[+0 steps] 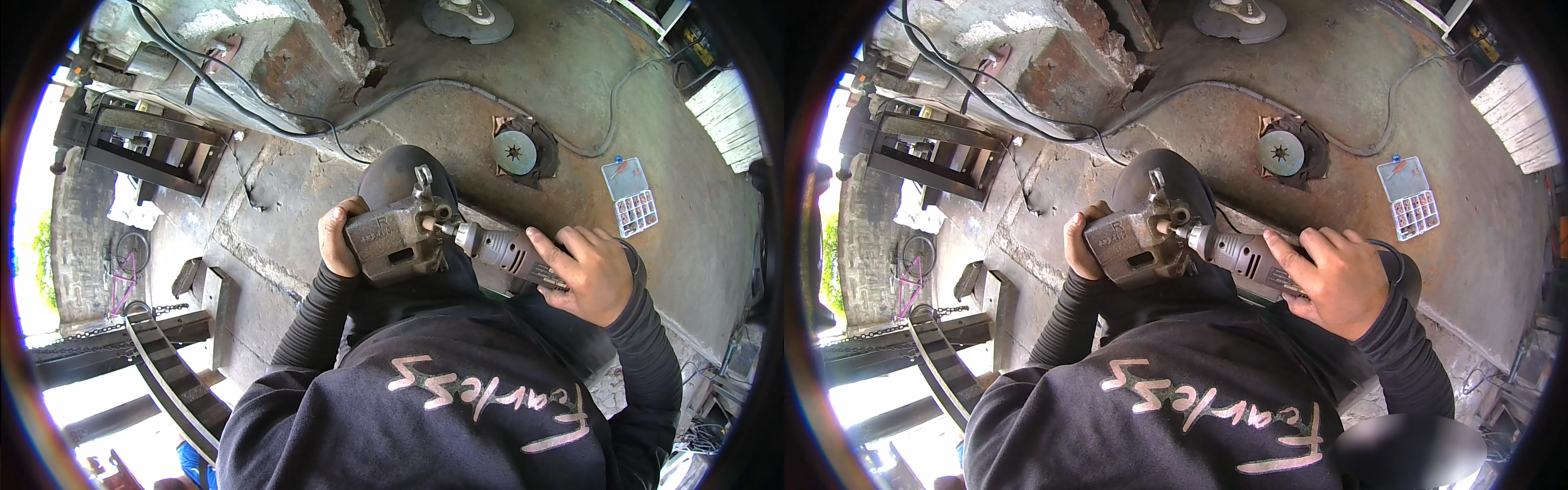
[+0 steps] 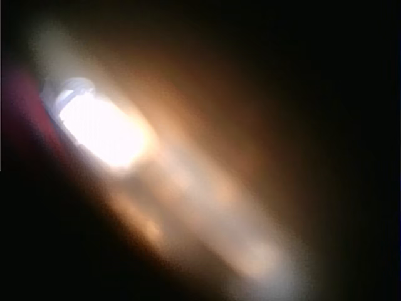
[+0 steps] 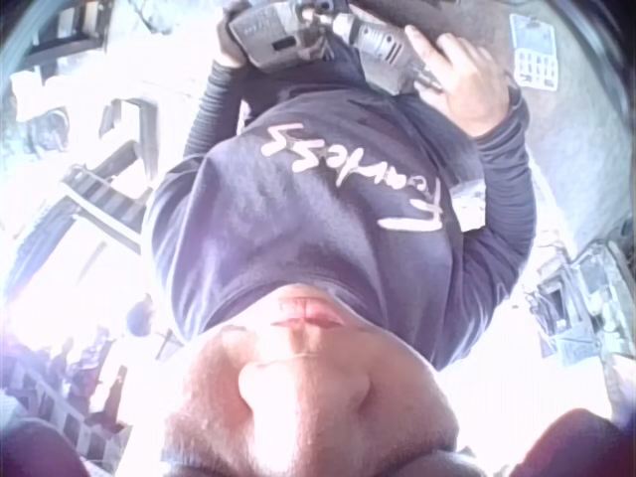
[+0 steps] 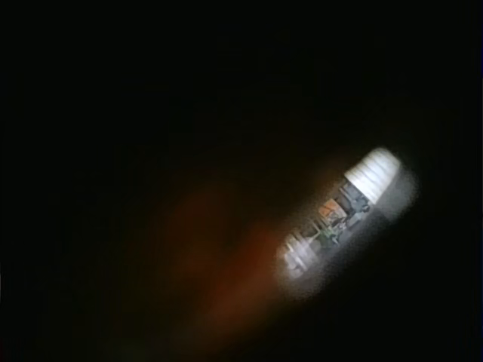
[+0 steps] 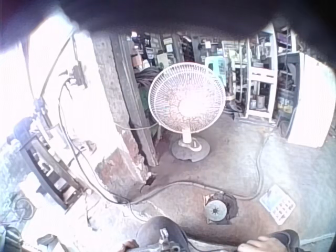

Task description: The person holds a metal brake caliper in their left hand and uses a rotary tool in their right hand to grind and smooth its surfaces. They rotate the part to access different areas and continue grinding throughout the clip.

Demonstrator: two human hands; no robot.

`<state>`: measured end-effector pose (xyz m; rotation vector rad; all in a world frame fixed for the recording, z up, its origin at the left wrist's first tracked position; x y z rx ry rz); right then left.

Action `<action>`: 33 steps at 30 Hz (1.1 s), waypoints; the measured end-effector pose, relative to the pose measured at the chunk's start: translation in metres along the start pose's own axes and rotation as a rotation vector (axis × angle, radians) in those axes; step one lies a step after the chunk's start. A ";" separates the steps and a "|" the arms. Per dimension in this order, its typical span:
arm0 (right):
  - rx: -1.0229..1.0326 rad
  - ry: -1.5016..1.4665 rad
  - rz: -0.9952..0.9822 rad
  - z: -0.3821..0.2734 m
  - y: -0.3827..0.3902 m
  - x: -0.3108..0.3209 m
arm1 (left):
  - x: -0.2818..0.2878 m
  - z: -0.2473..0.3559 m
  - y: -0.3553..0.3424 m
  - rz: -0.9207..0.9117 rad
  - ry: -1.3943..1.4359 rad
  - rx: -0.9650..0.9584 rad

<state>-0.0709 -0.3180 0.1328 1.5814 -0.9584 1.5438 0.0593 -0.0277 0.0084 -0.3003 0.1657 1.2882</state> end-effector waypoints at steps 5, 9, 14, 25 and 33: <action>-0.002 -0.013 0.006 -0.001 0.001 0.000 | 0.000 -0.001 -0.001 -0.004 0.010 -0.006; -0.012 -0.012 0.023 -0.003 0.001 0.000 | 0.001 -0.001 0.000 0.008 0.001 -0.008; -0.019 -0.044 0.069 -0.005 0.003 0.002 | 0.003 -0.001 0.000 0.008 -0.015 -0.013; -0.021 -0.047 0.073 -0.008 0.005 0.001 | 0.002 0.000 0.000 0.026 -0.004 -0.038; -0.014 -0.021 0.089 -0.010 0.006 0.007 | 0.002 -0.001 0.000 0.027 0.020 -0.042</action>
Point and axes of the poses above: each hand's wrist, its own y-axis away from the middle knuckle, its own x-axis out of the back of the hand, z = x × y, the point moved 8 cm from there along -y, towards the middle knuckle, and after that the axes turned 8 degrees about y, right-handed, at the moved point
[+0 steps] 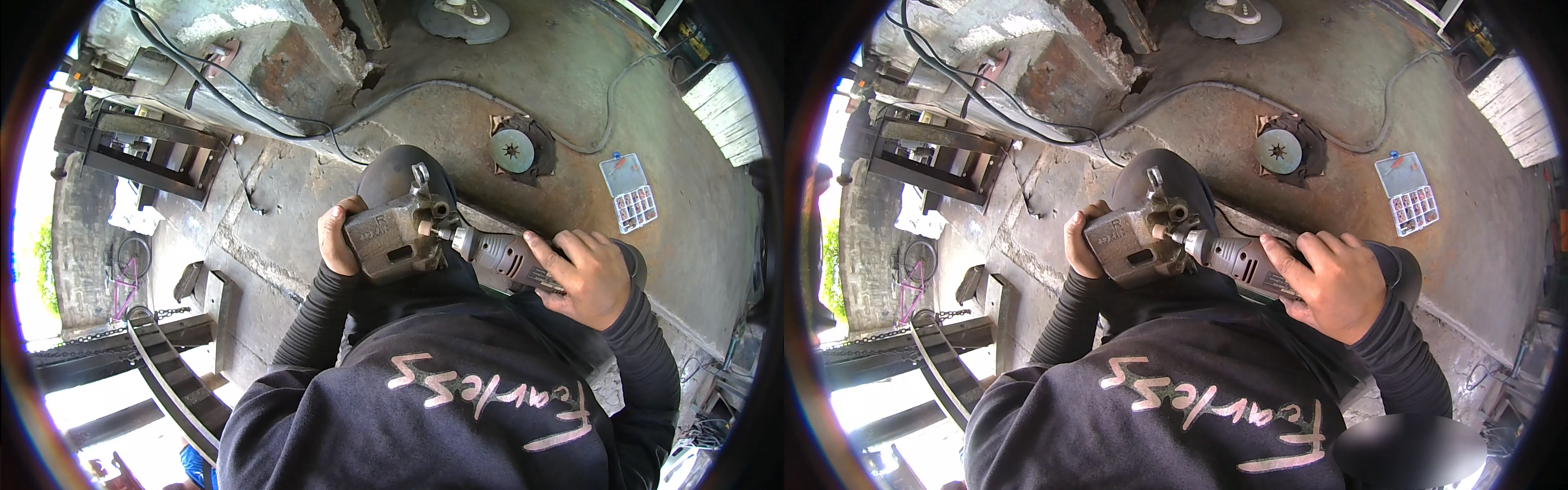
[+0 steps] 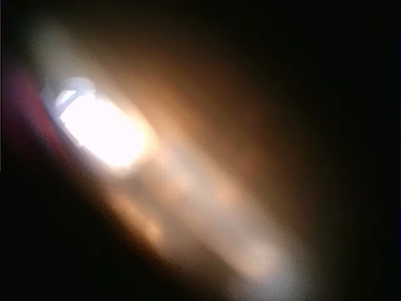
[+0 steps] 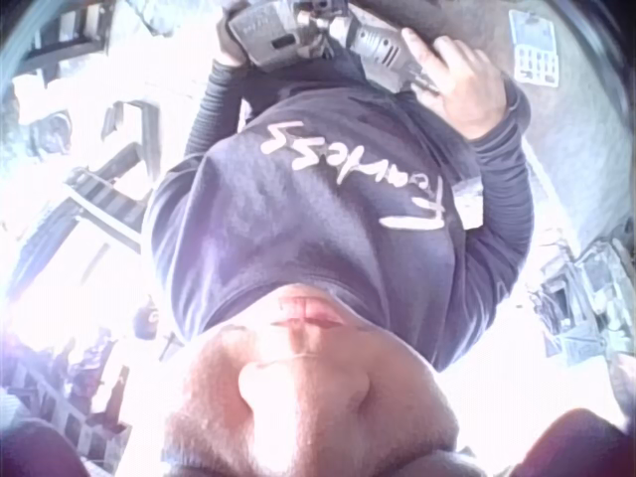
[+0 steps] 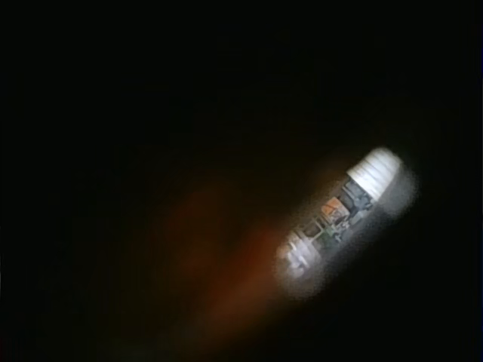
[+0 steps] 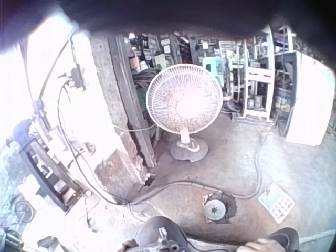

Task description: The person holds a metal brake caliper in their left hand and uses a rotary tool in their right hand to grind and smooth its surfaces. They rotate the part to access different areas and continue grinding throughout the clip.

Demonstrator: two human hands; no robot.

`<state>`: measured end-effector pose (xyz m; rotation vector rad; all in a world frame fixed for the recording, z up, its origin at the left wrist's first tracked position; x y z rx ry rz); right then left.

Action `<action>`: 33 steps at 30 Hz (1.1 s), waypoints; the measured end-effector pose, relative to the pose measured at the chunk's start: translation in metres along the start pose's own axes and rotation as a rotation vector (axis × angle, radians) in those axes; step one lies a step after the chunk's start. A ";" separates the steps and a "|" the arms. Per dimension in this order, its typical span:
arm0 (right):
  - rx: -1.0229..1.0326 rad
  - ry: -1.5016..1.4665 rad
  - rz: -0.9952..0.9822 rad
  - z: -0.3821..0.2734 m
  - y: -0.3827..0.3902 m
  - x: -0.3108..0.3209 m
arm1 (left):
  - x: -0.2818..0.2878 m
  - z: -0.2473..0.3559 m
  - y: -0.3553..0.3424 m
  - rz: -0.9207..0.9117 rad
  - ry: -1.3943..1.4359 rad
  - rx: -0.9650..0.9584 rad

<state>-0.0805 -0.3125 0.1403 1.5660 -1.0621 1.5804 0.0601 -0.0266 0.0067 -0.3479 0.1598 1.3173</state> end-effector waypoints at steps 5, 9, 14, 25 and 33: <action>0.024 -0.012 -0.034 0.001 0.001 0.000 | 0.003 -0.001 0.000 0.036 -0.018 -0.010; -0.013 0.006 -0.001 0.005 -0.001 -0.002 | 0.000 0.000 -0.001 0.002 0.004 -0.003; -0.023 0.030 -0.021 0.007 -0.004 -0.008 | -0.003 0.004 -0.002 -0.029 -0.019 -0.009; -0.019 0.049 -0.028 0.006 -0.007 -0.007 | -0.001 0.001 -0.001 -0.013 0.025 0.003; -0.010 0.043 -0.027 0.005 -0.006 -0.008 | -0.004 0.003 -0.002 -0.015 0.015 -0.001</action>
Point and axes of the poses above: each hand's wrist, its own y-axis away from the middle knuckle, its own x-axis out of the back of the hand, z = x × y, the point moved 8 cm from there along -y, towards the middle knuckle, and after that the axes turned 8 degrees about y, right-handed, at the moved point
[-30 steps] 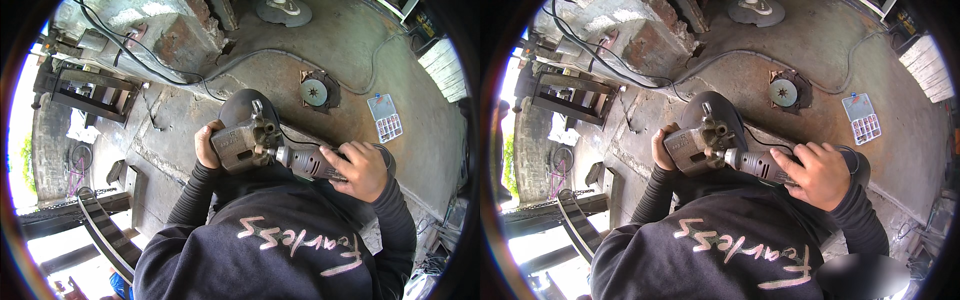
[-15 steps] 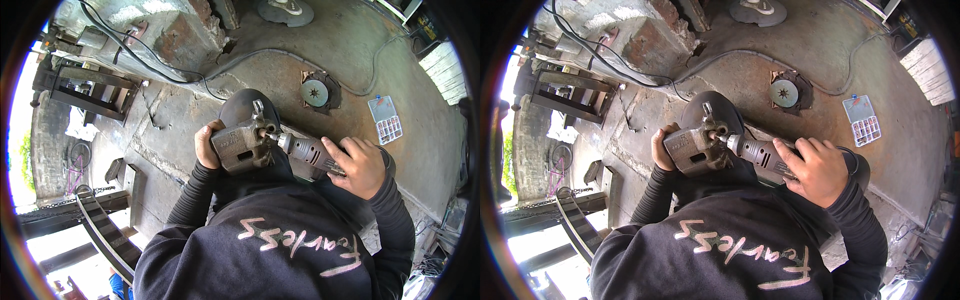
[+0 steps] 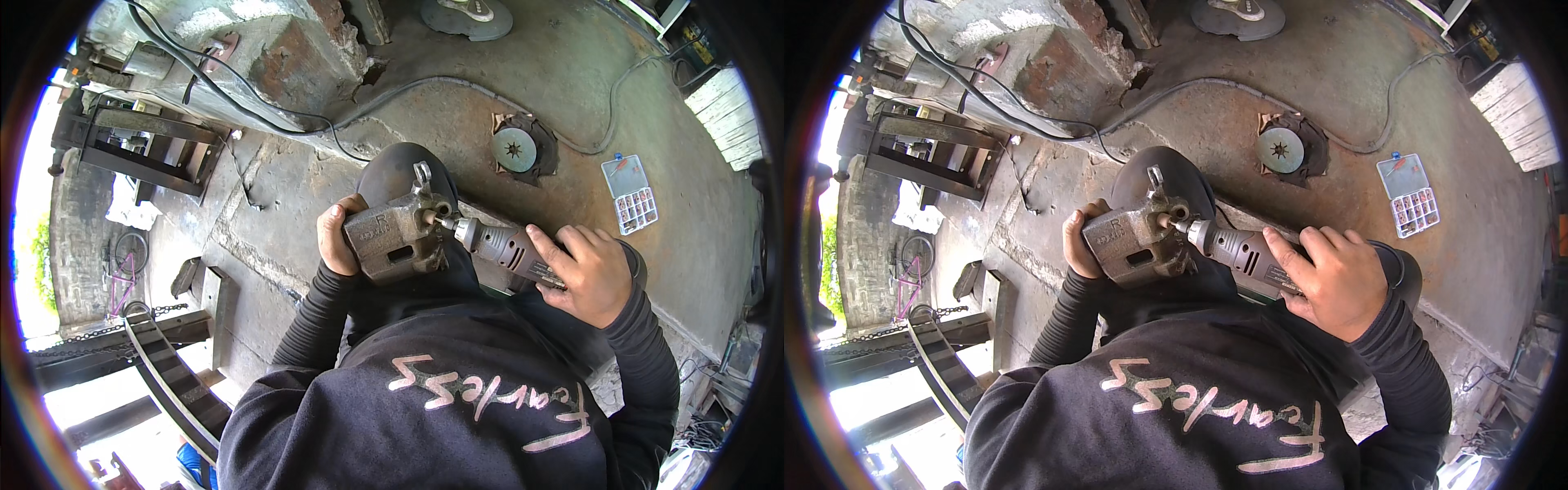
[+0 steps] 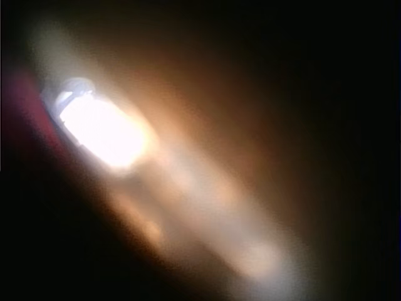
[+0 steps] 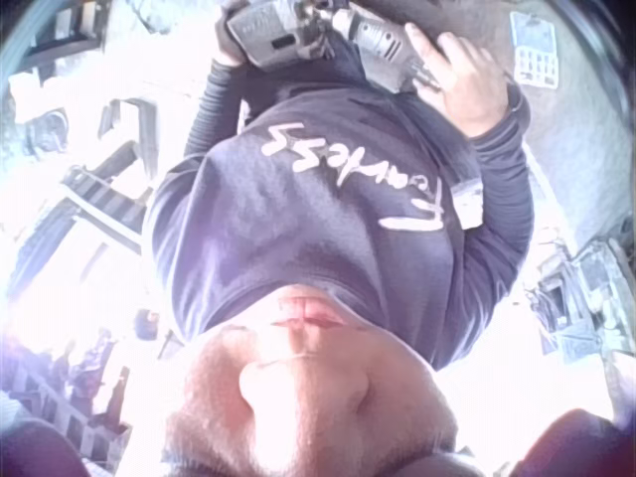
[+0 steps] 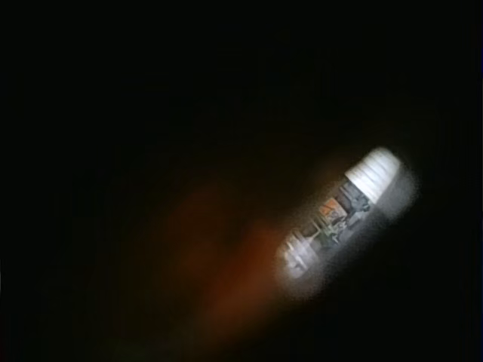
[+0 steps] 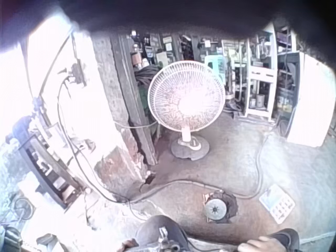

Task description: The person holds a metal brake caliper in their left hand and uses a rotary tool in their right hand to grind and smooth its surfaces. They rotate the part to access different areas and continue grinding throughout the clip.

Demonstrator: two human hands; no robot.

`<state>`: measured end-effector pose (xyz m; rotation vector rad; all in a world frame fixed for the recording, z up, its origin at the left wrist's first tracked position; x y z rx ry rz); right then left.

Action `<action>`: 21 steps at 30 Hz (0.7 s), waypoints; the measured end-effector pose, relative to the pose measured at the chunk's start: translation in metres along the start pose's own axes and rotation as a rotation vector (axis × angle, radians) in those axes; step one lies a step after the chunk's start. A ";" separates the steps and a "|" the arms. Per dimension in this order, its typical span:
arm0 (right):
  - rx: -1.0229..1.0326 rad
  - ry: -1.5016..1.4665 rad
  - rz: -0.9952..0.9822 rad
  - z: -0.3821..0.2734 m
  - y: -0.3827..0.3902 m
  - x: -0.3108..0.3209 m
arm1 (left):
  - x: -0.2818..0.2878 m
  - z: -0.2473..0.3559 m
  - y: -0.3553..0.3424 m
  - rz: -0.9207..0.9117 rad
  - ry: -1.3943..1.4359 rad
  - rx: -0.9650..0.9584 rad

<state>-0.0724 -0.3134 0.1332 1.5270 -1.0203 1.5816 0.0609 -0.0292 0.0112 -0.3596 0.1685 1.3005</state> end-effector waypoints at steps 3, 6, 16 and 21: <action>0.006 0.002 -0.001 -0.001 0.000 0.000 | -0.001 0.001 0.000 0.001 -0.013 -0.007; 0.004 0.005 -0.009 -0.001 0.001 0.000 | -0.001 0.001 0.001 0.011 -0.009 -0.005; 0.006 -0.001 -0.015 -0.001 0.002 -0.001 | 0.001 -0.001 0.001 0.014 -0.016 0.004; 0.004 0.009 -0.021 -0.002 0.003 -0.001 | 0.002 -0.002 0.000 -0.009 -0.003 0.007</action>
Point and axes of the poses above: each hand's wrist, its own y-axis away from the middle knuckle, its own x-axis out of the back of the hand, z = x × y, the point moved 8 cm from there along -y, towards the middle knuckle, and after that the axes turned 8 degrees about y, right-handed, at the moved point
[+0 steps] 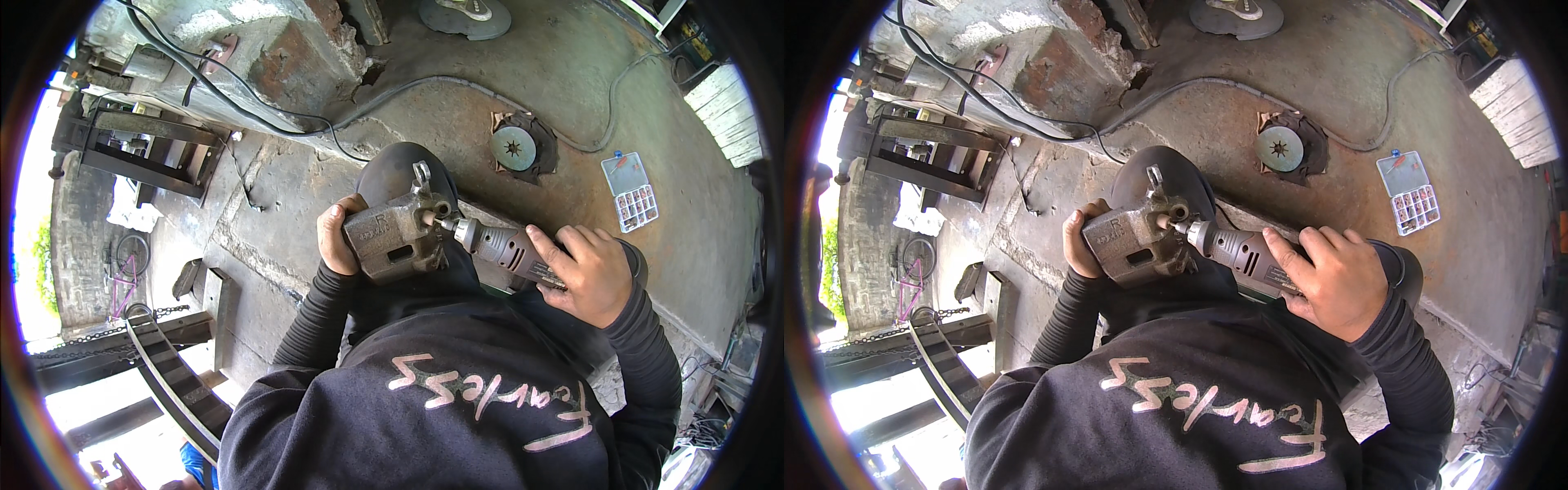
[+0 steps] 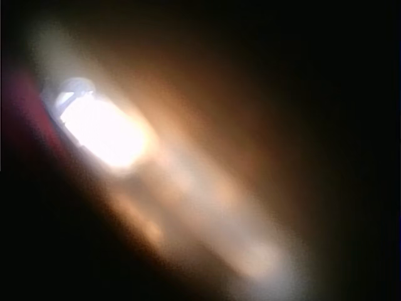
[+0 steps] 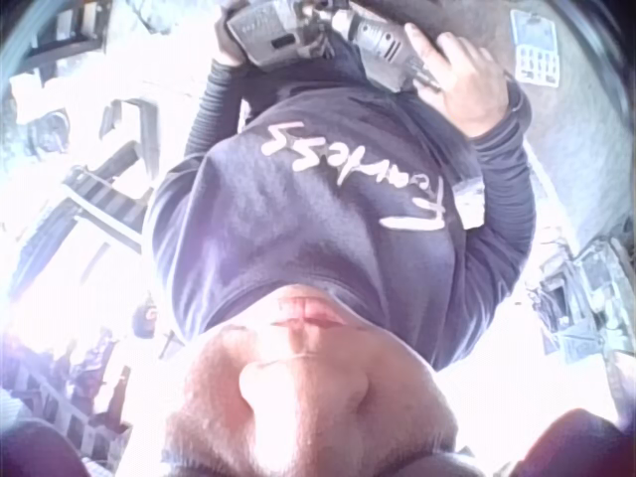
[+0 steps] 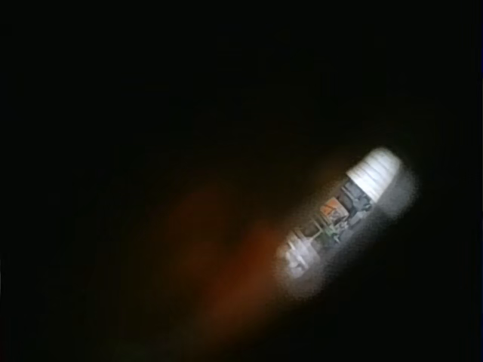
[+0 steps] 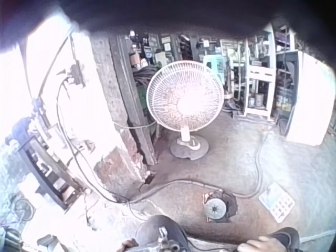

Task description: The person holds a metal brake caliper in their left hand and uses a rotary tool in their right hand to grind and smooth its surfaces. They rotate the part to access different areas and continue grinding throughout the clip.

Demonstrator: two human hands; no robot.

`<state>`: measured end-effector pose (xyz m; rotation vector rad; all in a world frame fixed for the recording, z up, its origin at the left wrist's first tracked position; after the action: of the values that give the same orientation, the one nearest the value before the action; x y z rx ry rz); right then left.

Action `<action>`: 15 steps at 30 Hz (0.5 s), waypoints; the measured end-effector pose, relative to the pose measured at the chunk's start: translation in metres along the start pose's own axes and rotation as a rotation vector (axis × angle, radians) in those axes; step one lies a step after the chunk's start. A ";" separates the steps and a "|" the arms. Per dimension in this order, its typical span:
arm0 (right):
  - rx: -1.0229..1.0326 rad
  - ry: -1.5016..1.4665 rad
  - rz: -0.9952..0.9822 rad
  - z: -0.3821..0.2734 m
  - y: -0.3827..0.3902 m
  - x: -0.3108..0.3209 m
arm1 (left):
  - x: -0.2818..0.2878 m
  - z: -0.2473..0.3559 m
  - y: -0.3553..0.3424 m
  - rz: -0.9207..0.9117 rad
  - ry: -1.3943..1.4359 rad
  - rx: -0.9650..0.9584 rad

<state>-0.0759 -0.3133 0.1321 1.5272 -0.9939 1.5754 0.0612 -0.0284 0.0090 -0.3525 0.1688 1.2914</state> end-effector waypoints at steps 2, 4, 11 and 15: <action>-0.002 -0.006 -0.009 0.000 0.001 0.000 | 0.001 0.000 0.000 0.004 -0.005 -0.002; -0.002 -0.007 -0.008 0.000 0.001 0.001 | 0.001 -0.001 0.000 0.013 -0.009 -0.008; 0.009 0.012 0.000 -0.002 0.001 0.003 | 0.001 -0.002 0.001 0.018 -0.002 0.018; 0.010 0.022 0.002 -0.002 0.001 0.004 | 0.002 -0.002 0.001 0.009 -0.006 0.016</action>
<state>-0.0775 -0.3120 0.1360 1.5132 -0.9767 1.5971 0.0609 -0.0268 0.0067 -0.3339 0.1756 1.2989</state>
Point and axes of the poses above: each hand's wrist, its own y-axis away from the middle knuckle, its own x-axis out of the back of the hand, z = x × y, the point moved 8 cm from there along -y, towards the middle knuckle, and after that the axes turned 8 degrees about y, right-handed, at the moved point
